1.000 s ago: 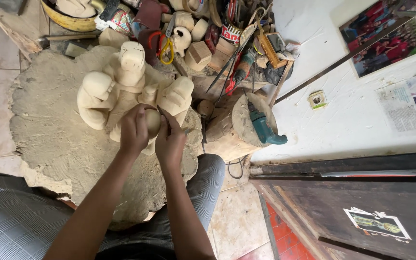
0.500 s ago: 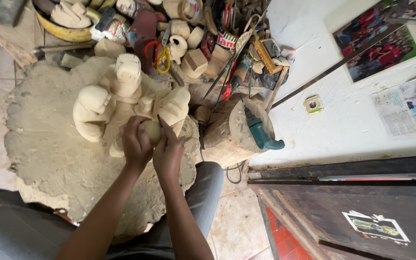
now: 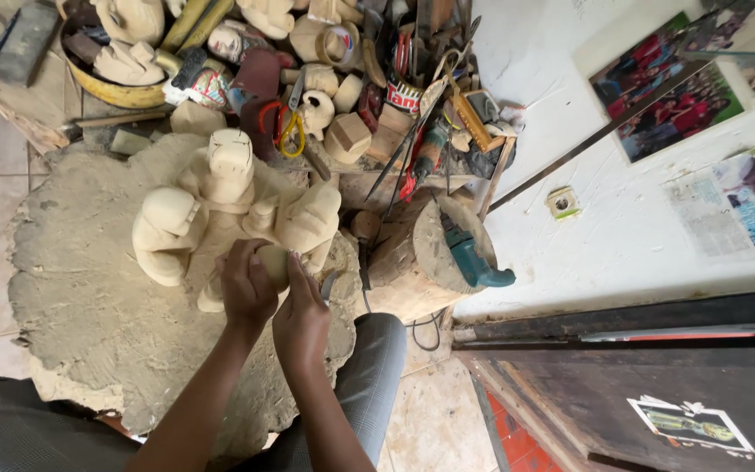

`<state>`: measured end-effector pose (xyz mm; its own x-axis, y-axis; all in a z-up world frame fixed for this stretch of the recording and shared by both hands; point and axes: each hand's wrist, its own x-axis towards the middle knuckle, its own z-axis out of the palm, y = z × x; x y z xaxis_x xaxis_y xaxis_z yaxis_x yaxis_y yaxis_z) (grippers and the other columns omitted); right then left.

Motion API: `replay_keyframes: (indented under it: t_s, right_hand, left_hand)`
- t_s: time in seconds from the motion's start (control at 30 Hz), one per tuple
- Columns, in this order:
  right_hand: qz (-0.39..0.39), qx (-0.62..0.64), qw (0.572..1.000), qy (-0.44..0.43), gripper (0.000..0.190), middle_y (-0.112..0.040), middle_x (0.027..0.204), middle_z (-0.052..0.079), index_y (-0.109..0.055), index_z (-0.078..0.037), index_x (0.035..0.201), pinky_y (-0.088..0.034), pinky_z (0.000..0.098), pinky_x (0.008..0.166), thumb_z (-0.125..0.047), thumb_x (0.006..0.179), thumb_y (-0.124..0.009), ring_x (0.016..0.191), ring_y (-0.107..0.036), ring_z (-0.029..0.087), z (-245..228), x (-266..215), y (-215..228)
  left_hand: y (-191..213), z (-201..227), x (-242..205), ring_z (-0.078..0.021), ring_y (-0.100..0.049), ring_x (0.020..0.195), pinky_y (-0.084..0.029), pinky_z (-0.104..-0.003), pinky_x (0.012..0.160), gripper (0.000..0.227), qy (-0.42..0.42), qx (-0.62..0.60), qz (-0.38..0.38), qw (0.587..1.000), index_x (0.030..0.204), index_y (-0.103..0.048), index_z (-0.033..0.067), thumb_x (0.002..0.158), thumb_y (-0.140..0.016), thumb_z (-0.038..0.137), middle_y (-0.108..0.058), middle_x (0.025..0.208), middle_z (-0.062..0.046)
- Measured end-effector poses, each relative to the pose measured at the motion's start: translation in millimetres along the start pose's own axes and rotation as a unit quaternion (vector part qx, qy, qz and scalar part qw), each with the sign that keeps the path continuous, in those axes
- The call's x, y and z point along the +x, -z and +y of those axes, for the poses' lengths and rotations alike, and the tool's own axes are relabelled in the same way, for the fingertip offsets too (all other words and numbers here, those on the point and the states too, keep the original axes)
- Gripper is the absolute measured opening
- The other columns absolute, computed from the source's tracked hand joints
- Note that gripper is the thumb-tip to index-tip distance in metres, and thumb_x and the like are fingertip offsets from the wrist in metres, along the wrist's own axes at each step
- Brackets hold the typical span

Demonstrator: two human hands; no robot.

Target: Carving details into a wooden sculpture using a small hand tool

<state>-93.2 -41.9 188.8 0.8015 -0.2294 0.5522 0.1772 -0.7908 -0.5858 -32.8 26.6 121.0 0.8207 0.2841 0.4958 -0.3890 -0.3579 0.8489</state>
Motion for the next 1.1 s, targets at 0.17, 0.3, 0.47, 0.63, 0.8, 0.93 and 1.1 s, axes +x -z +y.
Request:
replay_keyframes:
  t_s: [0.17, 0.3, 0.47, 0.63, 0.8, 0.93, 1.1]
  right_hand:
    - [-0.020, 0.007, 1.000, 0.007, 0.040, -0.072, 0.123, 0.020, -0.067, -0.003, 0.131, -0.058, 0.0416, 0.091, 0.000, 0.094, -0.052, 0.109, -0.070, 0.035, -4.3, 1.8, 5.4]
    - [-0.029, 0.106, 0.994, -0.014, 0.046, -0.067, 0.128, 0.026, -0.065, 0.002, 0.132, -0.054, 0.0444, 0.097, 0.007, 0.087, -0.058, 0.119, -0.064, 0.039, -25.2, 10.6, 22.5]
    - [-0.049, 0.222, 0.970, -0.083, 0.044, -0.066, 0.135, 0.019, -0.063, -0.002, 0.136, -0.048, 0.0434, 0.106, 0.004, 0.093, -0.060, 0.129, -0.057, 0.033, -12.4, 8.0, 20.4]
    - [-0.047, 0.199, 0.976, -0.081, 0.046, -0.063, 0.143, 0.007, -0.062, -0.015, 0.142, -0.041, 0.0394, 0.111, -0.006, 0.096, -0.064, 0.130, -0.054, 0.024, -7.9, 6.7, 9.4]
    - [-0.058, 0.209, 0.973, -0.079, 0.038, -0.063, 0.136, 0.023, -0.060, -0.002, 0.139, -0.044, 0.0461, 0.110, -0.004, 0.103, -0.049, 0.134, -0.053, 0.037, -18.4, 24.1, 6.4]
    - [-0.085, 0.166, 0.978, -0.093, 0.034, -0.068, 0.129, 0.020, -0.067, -0.005, 0.133, -0.050, 0.0441, 0.105, -0.012, 0.103, -0.052, 0.125, -0.061, 0.035, -4.5, 33.4, -8.9]
    - [-0.072, 0.131, 0.985, -0.089, 0.038, -0.066, 0.132, 0.024, -0.062, -0.005, 0.139, -0.050, 0.0479, 0.103, -0.012, 0.105, -0.046, 0.124, -0.060, 0.041, -26.4, 30.8, 3.3]
  left_hand:
    - [-2.7, -4.3, -1.6, -0.0228, -0.067, 0.090, -0.038, -0.034, 0.095, 0.039, 0.000, 0.010, 0.002, 1.000, 0.106, -0.068, 0.0169, 0.106, -0.031, 0.029, -0.064, 0.091, -0.001]
    - [-5.8, -11.7, -2.0, -0.0226, -0.067, 0.091, -0.037, -0.035, 0.097, 0.039, 0.007, 0.004, 0.003, 1.000, 0.108, -0.068, 0.0161, 0.107, -0.031, 0.029, -0.064, 0.093, -0.002]
    - [-2.1, -2.5, -0.1, -0.0235, -0.066, 0.090, -0.037, -0.034, 0.097, 0.037, 0.001, 0.018, -0.002, 1.000, 0.109, -0.067, 0.0166, 0.106, -0.032, 0.027, -0.062, 0.093, -0.003]
    - [-2.8, -13.0, -2.6, -0.0255, -0.066, 0.088, -0.038, -0.036, 0.094, 0.039, -0.021, 0.019, -0.012, 1.000, 0.112, -0.066, 0.0135, 0.107, -0.031, 0.029, -0.062, 0.093, -0.005]
    - [3.6, -11.2, 1.3, -0.0229, -0.067, 0.090, -0.038, -0.035, 0.093, 0.053, -0.054, 0.002, -0.036, 0.998, 0.115, -0.066, 0.0130, 0.108, -0.023, 0.042, -0.062, 0.095, -0.003]
    - [4.7, -11.0, 3.5, -0.0220, -0.067, 0.089, -0.038, -0.033, 0.089, 0.053, -0.089, 0.026, -0.036, 0.995, 0.115, -0.066, 0.0136, 0.108, -0.020, 0.039, -0.062, 0.094, -0.002]
    - [-1.1, -23.0, 0.3, -0.0238, -0.066, 0.086, -0.039, -0.033, 0.087, 0.057, -0.085, 0.048, -0.021, 0.995, 0.114, -0.067, 0.0115, 0.107, -0.016, 0.036, -0.063, 0.093, -0.004]
